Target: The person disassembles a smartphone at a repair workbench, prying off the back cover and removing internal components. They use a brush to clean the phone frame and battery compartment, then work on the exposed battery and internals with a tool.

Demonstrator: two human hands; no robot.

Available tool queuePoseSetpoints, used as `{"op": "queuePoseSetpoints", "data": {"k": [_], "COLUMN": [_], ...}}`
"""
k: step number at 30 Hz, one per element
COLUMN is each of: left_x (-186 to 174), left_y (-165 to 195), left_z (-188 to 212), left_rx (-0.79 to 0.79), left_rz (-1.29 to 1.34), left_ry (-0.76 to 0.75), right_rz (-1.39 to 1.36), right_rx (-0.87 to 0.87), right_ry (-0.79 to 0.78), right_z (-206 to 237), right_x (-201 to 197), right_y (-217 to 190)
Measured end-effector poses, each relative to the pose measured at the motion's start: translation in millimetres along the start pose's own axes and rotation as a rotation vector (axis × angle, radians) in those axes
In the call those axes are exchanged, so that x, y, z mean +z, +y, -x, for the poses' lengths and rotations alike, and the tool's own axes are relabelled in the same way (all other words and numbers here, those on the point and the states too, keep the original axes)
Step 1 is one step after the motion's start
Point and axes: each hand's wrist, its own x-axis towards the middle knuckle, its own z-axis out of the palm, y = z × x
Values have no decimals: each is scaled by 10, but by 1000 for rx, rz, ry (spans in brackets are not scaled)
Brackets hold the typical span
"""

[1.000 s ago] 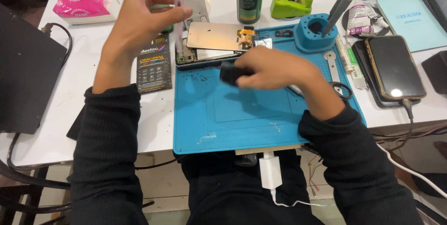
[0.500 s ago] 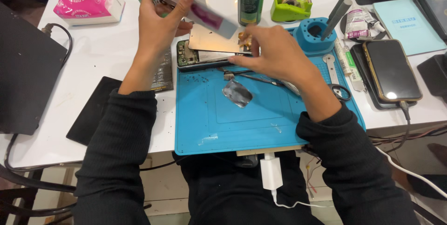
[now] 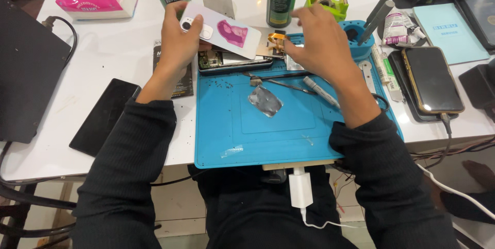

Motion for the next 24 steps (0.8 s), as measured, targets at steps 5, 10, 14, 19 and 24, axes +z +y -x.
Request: {"op": "queuePoseSetpoints", "data": {"k": [5,10,14,19,24], "left_x": [16,-24,-19,14,38], "left_y": [-71,-166,-214,-270,-330], "left_z": [10,65,115,145,162], "left_rx": [73,182,263,101,181], "left_rz": [-273,-649,-905,-1039,-1224], "left_ry": [10,-90,-197,-249,-201], "right_rz": [-70,-88,-133,-153,-101], "right_rx": [188,160,150,150,175], "right_ry": [-296,-315,-292,-296,-331], "right_z": [-70,-81,-68,-88,-89], "right_x": [54,149,155,159,223], "right_y": [43,-17,-23,-56,-41]}}
